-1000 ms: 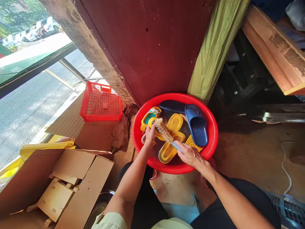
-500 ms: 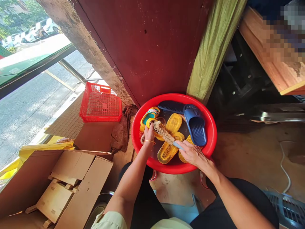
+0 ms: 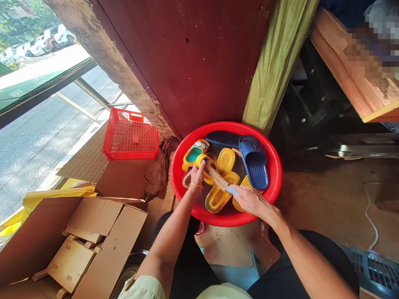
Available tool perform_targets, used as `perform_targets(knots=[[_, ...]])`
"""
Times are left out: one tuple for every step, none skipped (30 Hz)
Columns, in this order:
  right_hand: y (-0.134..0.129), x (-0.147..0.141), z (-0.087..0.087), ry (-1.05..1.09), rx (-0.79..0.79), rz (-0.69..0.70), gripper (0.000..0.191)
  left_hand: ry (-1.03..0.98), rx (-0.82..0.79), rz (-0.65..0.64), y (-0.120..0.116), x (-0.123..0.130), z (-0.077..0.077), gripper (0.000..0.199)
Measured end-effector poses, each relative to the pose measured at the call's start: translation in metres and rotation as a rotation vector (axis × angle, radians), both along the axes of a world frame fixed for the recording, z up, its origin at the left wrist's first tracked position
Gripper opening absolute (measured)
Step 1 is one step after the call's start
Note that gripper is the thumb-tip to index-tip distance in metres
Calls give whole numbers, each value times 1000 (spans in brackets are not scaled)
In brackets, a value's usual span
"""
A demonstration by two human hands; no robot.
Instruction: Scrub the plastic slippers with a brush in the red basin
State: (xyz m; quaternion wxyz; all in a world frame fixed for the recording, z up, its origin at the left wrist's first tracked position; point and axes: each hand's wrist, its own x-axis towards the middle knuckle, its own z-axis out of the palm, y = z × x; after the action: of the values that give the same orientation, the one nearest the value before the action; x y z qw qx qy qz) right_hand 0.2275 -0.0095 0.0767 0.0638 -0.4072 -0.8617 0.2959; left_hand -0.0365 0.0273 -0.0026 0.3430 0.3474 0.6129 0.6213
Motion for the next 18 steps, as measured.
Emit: perform_targets(knots=[[1, -1, 0, 53, -46, -8, 37, 15, -5, -6, -1, 3, 3, 41], [1, -3, 0, 113, -107, -16, 36, 32, -8, -13, -1, 5, 7, 40], [2, -4, -1, 179, -184, -32, 36, 48, -10, -25, -2, 7, 10, 40], [2, -5, -1, 249, -273, -56, 38, 61, -8, -40, -2, 8, 13, 40], [2, -6, -2, 318, -365, -92, 41, 68, -6, -58, -3, 9, 15, 40], [1, -8, -4, 382, -447, -134, 46, 69, -2, -76, -3, 9, 17, 40], [1, -9, -6, 437, -507, -178, 50, 65, 6, -90, -3, 9, 18, 40], [0, -11, -7, 480, -536, -215, 53, 59, 16, -95, -3, 9, 19, 40], [-1, -13, -9, 511, -536, -239, 54, 52, 25, -90, -3, 9, 19, 40], [-2, -15, -10, 529, -513, -244, 54, 43, 30, -78, -3, 9, 20, 41], [-2, -15, -10, 532, -476, -234, 52, 34, 27, -63, -3, 9, 19, 42], [-2, -15, -9, 516, -432, -213, 50, 28, 17, -48, -3, 9, 20, 42], [-2, -14, -6, 483, -390, -185, 48, 25, 5, -38, -3, 8, 20, 42], [0, -11, -3, 433, -357, -153, 46, 24, -5, -33, -4, 9, 21, 41], [1, -7, 2, 372, -331, -122, 45, 24, -7, -35, -5, 9, 22, 41], [4, -2, 7, 306, -314, -95, 43, 31, 3, -41, -6, 10, 24, 40], [6, 3, 13, 243, -306, -74, 42, 52, 22, -56, -8, 11, 26, 40], [9, 8, 18, 190, -304, -55, 42, 98, 45, -83, -10, 13, 28, 39]])
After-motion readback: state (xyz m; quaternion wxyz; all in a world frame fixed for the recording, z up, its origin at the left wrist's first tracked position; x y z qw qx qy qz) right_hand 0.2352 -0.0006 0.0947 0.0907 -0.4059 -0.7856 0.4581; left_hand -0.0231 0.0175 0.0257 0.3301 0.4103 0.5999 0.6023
